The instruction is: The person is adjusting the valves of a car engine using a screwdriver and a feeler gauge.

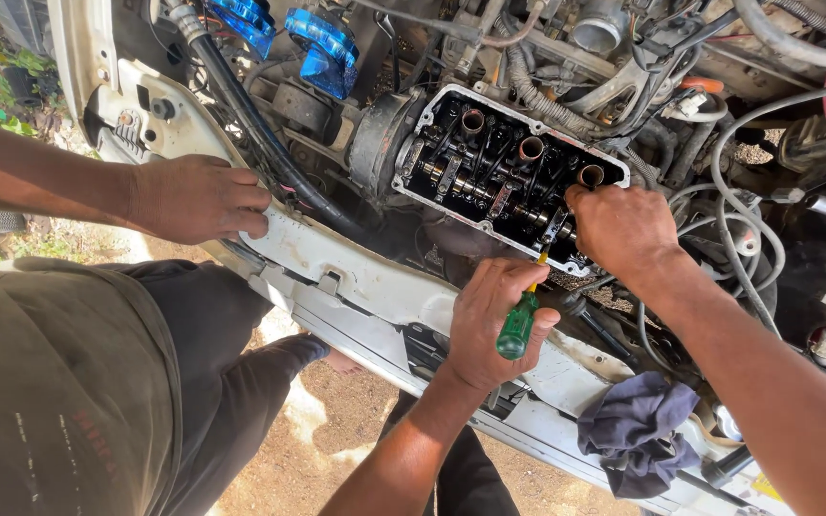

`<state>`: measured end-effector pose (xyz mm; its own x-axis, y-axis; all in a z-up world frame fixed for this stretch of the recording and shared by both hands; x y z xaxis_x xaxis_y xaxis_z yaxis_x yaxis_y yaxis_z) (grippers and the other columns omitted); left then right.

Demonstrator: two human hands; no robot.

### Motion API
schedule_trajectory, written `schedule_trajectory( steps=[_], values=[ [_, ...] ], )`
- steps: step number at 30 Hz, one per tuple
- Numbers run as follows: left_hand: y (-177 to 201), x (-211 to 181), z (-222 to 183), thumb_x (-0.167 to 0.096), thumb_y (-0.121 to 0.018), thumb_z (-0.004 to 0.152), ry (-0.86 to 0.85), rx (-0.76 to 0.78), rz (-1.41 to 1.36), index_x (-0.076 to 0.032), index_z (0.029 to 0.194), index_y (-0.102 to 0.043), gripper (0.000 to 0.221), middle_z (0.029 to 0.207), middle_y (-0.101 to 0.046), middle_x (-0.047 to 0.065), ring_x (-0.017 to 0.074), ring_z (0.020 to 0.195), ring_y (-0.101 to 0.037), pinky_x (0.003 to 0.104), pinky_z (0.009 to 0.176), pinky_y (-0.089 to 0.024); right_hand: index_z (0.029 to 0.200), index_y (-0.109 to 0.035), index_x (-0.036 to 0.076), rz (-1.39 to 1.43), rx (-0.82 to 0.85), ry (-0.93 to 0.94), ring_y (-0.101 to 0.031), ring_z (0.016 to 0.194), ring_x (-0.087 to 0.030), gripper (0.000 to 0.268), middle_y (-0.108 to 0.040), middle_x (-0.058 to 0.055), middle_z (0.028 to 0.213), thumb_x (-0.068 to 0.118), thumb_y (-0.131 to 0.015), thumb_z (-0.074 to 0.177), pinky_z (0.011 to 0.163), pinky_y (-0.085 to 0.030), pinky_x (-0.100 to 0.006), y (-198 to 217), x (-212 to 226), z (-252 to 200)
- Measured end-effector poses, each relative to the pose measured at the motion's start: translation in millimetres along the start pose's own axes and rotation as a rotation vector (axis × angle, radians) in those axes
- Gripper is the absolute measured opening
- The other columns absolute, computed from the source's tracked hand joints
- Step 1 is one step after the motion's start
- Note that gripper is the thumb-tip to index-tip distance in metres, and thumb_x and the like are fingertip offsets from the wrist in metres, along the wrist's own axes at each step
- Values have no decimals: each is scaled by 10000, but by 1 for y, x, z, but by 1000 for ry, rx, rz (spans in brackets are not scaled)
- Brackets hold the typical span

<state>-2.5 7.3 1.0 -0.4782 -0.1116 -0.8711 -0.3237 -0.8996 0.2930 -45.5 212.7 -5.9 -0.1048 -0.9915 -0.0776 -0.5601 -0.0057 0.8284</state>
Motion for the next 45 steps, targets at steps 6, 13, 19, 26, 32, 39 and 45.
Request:
schedule_trajectory(
  steps=[6, 13, 19, 26, 32, 39, 45],
  values=[
    [0, 0, 1, -450, -530, 1127, -16, 0, -2, -57, 1320, -541, 438, 1146, -663, 136, 263, 933, -641, 377, 807, -548, 1190, -680, 133, -33, -44, 38, -754, 907, -341, 302, -767, -152, 952, 104, -611, 897, 778, -602, -474, -21, -7, 2],
    [0, 0, 1, -456, -522, 1132, -16, -14, 12, -67, 1322, -544, 433, 1146, -664, 131, 252, 935, -647, 366, 809, -551, 1195, -677, 103, 175, -100, -119, -754, 828, -368, 248, -748, -206, 867, 257, -553, 1046, 794, -599, -500, -35, -10, -2],
    [0, 1, -1, -453, -538, 1124, -4, -11, 1, -70, 1328, -545, 434, 1147, -664, 126, 249, 933, -643, 360, 806, -546, 1177, -765, 253, 435, -125, -228, -752, 841, -356, 234, -760, -192, 860, 275, -627, 990, 914, -573, -497, -59, -31, 11],
    [1, -3, 1, -423, -570, 1112, -6, -10, -3, -65, 1320, -552, 414, 1152, -660, 131, 263, 936, -635, 372, 815, -541, 1131, -799, 288, 480, -71, -202, -757, 896, -349, 238, -768, -176, 976, 259, -678, 927, 976, -567, -469, -56, -37, 17],
    [1, -5, 2, -419, -572, 1111, -7, 5, -7, -62, 1314, -557, 411, 1143, -652, 130, 271, 941, -637, 371, 818, -542, 1087, -778, 255, 402, -187, -97, -723, 896, -371, 198, -754, -162, 992, 292, -696, 911, 850, -575, -504, -54, -24, -3],
    [0, -7, 3, -423, -565, 1103, -17, 22, 14, -59, 1292, -563, 410, 1133, -657, 127, 285, 949, -636, 379, 807, -536, 1166, -745, 116, 894, -404, -405, -672, 665, -273, 244, -726, -211, 818, 278, -657, 1006, 668, -553, -473, -30, -8, -70],
    [1, -3, 0, -383, -541, 1127, 64, 85, -203, -73, 1331, -566, 372, 1153, -695, 132, 236, 961, -713, 352, 826, -592, 1076, -622, 57, 2424, -284, -880, -624, 590, -216, 176, -647, -87, 775, 199, -527, 1035, 557, -583, -396, -92, 36, -87]
  ],
)
Point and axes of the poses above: each hand's wrist, its own z-axis towards the middle knuckle, its own y-axis out of the back of the hand, x = y × z, the point moved 1 cm from there along z, towards the middle knuckle
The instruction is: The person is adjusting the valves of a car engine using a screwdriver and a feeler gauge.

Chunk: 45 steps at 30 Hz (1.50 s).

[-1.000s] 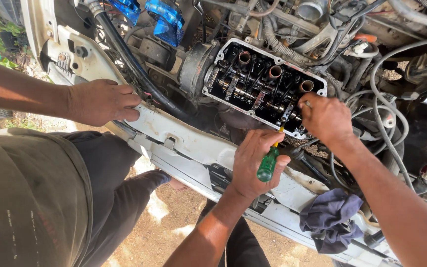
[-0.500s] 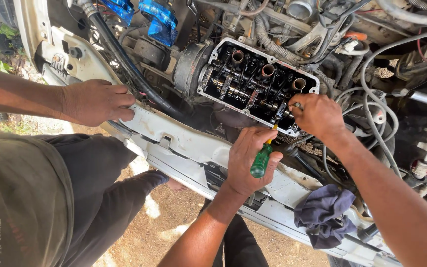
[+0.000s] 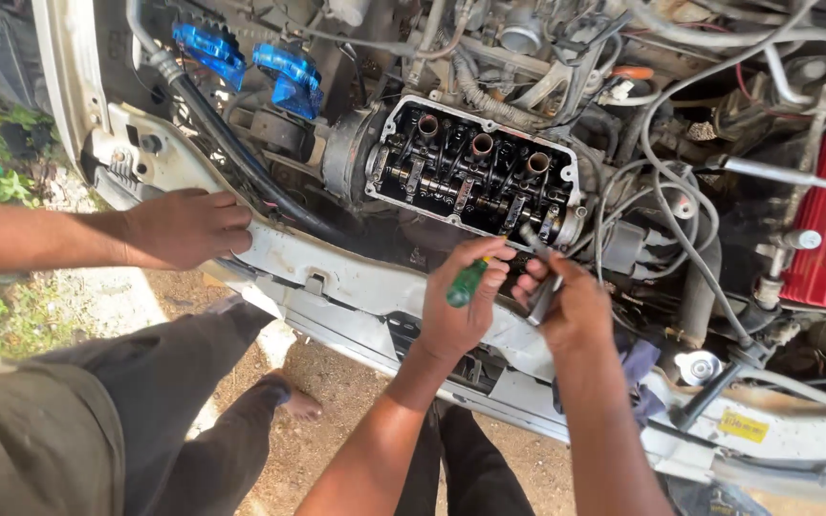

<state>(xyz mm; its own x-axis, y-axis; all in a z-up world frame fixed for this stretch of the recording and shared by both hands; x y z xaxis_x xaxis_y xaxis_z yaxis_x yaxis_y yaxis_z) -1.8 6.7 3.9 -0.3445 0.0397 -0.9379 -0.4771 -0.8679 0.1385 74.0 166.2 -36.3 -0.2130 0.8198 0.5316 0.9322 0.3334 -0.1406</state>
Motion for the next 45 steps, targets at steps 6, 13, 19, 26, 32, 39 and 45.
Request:
schedule_trajectory(
  steps=[6, 13, 19, 26, 32, 39, 45],
  values=[
    [50, -17, 13, -223, -629, 1075, -11, -47, -203, -66, 1332, -599, 302, 1064, -737, 129, 166, 854, -715, 282, 732, -598, 1022, -598, 14, 89, -17, -17, -674, 625, -273, 141, -704, -134, 826, 152, -571, 1019, 600, -595, -456, 6, -25, 31],
    [99, 0, 39, -135, -737, 937, -101, 67, 417, -84, 1223, -648, 304, 925, -701, 106, 274, 812, -709, 372, 694, -565, 968, -643, -5, -55, -150, -139, -766, 739, -297, 202, -755, -146, 892, 159, -543, 1030, 652, -627, -447, -17, -28, 61],
    [115, 43, 27, -118, -693, 887, -79, 266, 585, -85, 1177, -642, 296, 999, -707, 120, 348, 865, -701, 448, 746, -561, 965, -607, -17, 8, -232, -209, -764, 763, -313, 249, -751, -162, 908, 177, -480, 1055, 715, -650, -488, -34, -29, 63],
    [115, 64, 27, -242, -692, 950, 121, 309, 672, -86, 1150, -635, 260, 982, -726, 139, 364, 853, -709, 477, 731, -563, 1062, -672, -44, -112, -364, -278, -725, 764, -273, 260, -780, -171, 927, 93, -452, 1042, 722, -670, -471, -43, -29, 74],
    [118, 68, 29, -231, -664, 928, 118, 289, 680, -75, 1134, -625, 261, 969, -720, 146, 358, 860, -704, 475, 753, -565, 1085, -559, 13, 28, -290, -220, -759, 781, -319, 151, -746, -178, 948, 130, -469, 1057, 744, -650, -483, -55, -31, 70],
    [111, 79, 41, -243, -662, 905, 69, 261, 668, -85, 1110, -636, 261, 953, -719, 144, 367, 871, -699, 481, 766, -567, 1074, -632, 97, 221, -226, -77, -692, 857, -281, 156, -710, -97, 911, 204, -523, 1043, 758, -599, -556, -55, -41, 94],
    [113, 72, 40, -235, -643, 905, 140, 310, 708, -68, 1090, -639, 249, 928, -713, 143, 362, 844, -695, 477, 744, -563, 1034, -616, 46, 130, -265, -158, -721, 811, -307, 182, -732, -129, 884, 193, -510, 1042, 739, -610, -510, -43, -56, 97]
  ],
)
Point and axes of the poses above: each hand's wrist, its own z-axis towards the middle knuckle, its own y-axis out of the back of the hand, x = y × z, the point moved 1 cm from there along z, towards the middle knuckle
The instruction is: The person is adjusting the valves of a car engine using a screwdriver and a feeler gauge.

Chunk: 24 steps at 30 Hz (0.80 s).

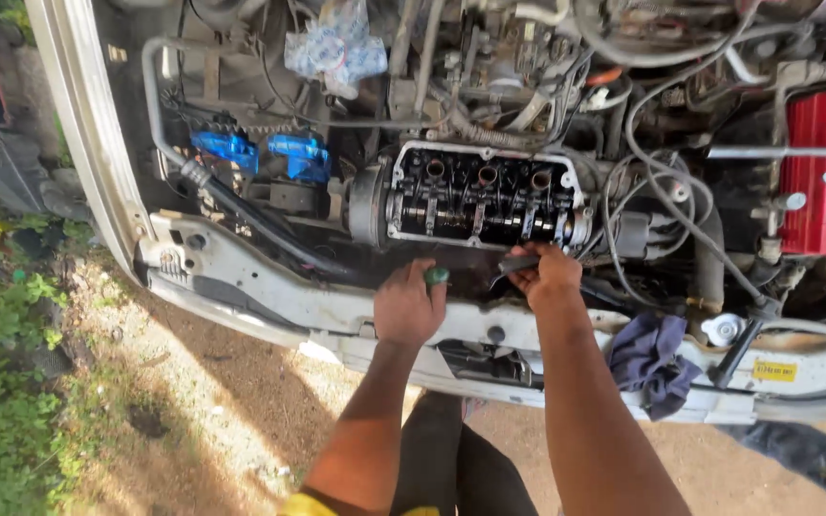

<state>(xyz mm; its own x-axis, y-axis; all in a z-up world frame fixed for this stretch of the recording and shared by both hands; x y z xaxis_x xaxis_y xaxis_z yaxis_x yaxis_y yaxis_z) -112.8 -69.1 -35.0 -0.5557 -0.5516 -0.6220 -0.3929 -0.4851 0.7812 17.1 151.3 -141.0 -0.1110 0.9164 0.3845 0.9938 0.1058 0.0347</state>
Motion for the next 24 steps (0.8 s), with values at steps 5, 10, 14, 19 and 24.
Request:
schedule_trajectory(
  steps=[5, 10, 14, 19, 24],
  values=[
    [0, 1, -14, -237, -638, 933, -7, -35, -22, -76, 1077, -635, 216, 935, -715, 130, 348, 842, -697, 464, 747, -567, 1016, -619, 56, 23, 78, 30, -746, 780, -258, 220, -747, -101, 850, 183, -442, 1046, 746, -608, -477, 1, -1, -12],
    [-3, 5, -18, -252, -641, 936, 17, -41, -10, -83, 1073, -631, 217, 928, -718, 121, 345, 843, -700, 469, 743, -563, 1000, -618, 60, -24, 55, 25, -725, 749, -256, 209, -723, -93, 804, 176, -450, 1042, 768, -628, -487, -2, 4, -25],
    [-11, 11, -20, -268, -641, 940, 19, -42, -16, -88, 1085, -619, 232, 936, -715, 114, 344, 863, -700, 472, 767, -563, 961, -569, 62, -61, 23, 35, -713, 723, -265, 173, -716, -94, 784, 156, -437, 1021, 746, -584, -497, 0, 8, -23],
    [-15, 16, -23, -284, -643, 945, 22, -55, -13, -98, 1101, -611, 245, 951, -716, 108, 343, 889, -701, 472, 784, -563, 988, -582, 20, 129, 81, 62, -730, 754, -292, 161, -717, -132, 808, 132, -469, 1013, 789, -630, -497, 2, 6, -28],
    [-18, 18, -22, -299, -644, 949, 24, -58, -7, -104, 1106, -604, 253, 965, -721, 104, 338, 895, -703, 470, 792, -563, 1006, -603, 35, 5, 41, 94, -724, 722, -260, 124, -714, -90, 785, 92, -502, 964, 753, -631, -483, -5, 8, -36]
  ],
)
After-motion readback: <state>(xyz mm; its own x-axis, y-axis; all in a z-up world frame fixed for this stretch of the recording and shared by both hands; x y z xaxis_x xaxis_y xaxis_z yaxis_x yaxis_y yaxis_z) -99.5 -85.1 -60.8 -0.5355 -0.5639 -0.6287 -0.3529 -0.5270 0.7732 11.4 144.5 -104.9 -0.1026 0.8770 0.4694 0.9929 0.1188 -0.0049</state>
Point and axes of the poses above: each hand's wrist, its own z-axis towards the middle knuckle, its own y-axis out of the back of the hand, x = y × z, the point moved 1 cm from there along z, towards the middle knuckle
